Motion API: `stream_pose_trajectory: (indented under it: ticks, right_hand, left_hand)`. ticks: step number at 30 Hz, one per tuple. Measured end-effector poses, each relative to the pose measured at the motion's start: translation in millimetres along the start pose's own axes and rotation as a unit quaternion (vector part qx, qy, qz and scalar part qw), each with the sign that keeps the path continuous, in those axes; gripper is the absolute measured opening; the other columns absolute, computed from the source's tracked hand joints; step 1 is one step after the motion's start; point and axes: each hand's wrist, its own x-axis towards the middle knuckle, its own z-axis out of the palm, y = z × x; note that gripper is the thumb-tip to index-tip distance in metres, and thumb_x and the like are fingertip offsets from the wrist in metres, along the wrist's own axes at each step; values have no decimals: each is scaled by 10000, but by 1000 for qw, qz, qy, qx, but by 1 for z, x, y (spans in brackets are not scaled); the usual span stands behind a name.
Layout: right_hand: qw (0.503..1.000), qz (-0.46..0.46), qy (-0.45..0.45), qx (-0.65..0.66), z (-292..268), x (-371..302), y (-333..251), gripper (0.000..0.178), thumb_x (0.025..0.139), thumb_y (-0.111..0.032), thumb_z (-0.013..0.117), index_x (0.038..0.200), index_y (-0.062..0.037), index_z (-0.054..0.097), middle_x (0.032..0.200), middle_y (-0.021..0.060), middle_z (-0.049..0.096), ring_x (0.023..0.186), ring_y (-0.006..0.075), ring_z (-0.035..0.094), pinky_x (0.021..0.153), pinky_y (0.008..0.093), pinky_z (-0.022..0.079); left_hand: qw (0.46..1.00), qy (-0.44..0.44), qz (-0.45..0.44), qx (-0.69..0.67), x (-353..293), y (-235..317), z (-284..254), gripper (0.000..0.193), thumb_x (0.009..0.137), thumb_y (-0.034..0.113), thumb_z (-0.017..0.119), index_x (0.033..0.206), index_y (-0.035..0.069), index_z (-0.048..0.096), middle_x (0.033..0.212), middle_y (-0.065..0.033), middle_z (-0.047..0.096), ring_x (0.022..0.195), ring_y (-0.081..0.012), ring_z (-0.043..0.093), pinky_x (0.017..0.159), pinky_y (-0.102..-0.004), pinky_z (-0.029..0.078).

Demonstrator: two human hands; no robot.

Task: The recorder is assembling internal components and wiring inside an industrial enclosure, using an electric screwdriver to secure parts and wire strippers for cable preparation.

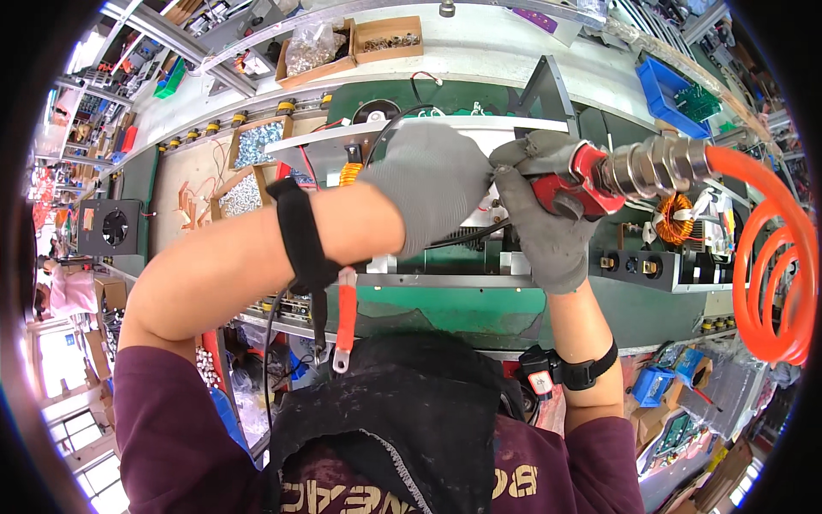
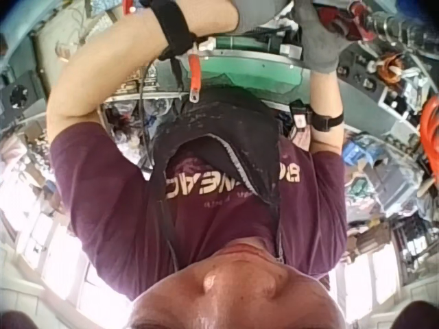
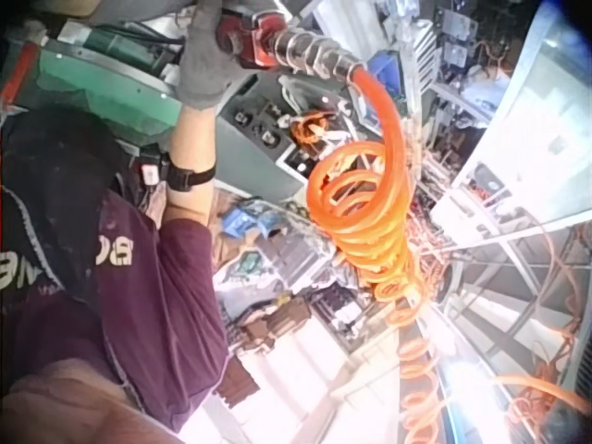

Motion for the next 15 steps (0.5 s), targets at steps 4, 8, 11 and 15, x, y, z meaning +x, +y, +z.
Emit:
stream_pose_trajectory:
  ticks: [4,8,11,15]
  right_hand:
    - [999,30,-30,6,-4,-4,-2,184,733,63,640,905,6,610,821,67,642,733,113,596,659,247,497]
    - [991,-6,-109,75,-11,6,4,282,730,92,604,1000,19,571,969,117,634,861,155,608,739,272,494]
    - [955,28,-275,105,-29,29,-12,295,718,104,585,1001,26,554,1029,144,610,956,201,594,813,319,493]
    - [945,60,-307,92,-23,25,-3,274,722,101,578,979,19,533,1033,154,593,911,213,609,797,330,507]
  left_hand:
    - [975,159,-116,-104,7,1,51,150,776,175,578,724,60,658,715,-142,633,675,-310,637,597,-382,501]
    - [928,-137,-263,-225,18,-23,30,176,776,165,586,875,58,683,890,-141,664,847,-311,642,709,-362,506]
    - [946,-186,-131,-232,25,-40,35,215,808,171,507,768,27,662,776,-134,653,700,-281,628,631,-379,480]
    - [837,-315,-196,-402,42,-57,53,304,854,230,446,702,27,614,610,-93,595,494,-223,546,469,-359,408]
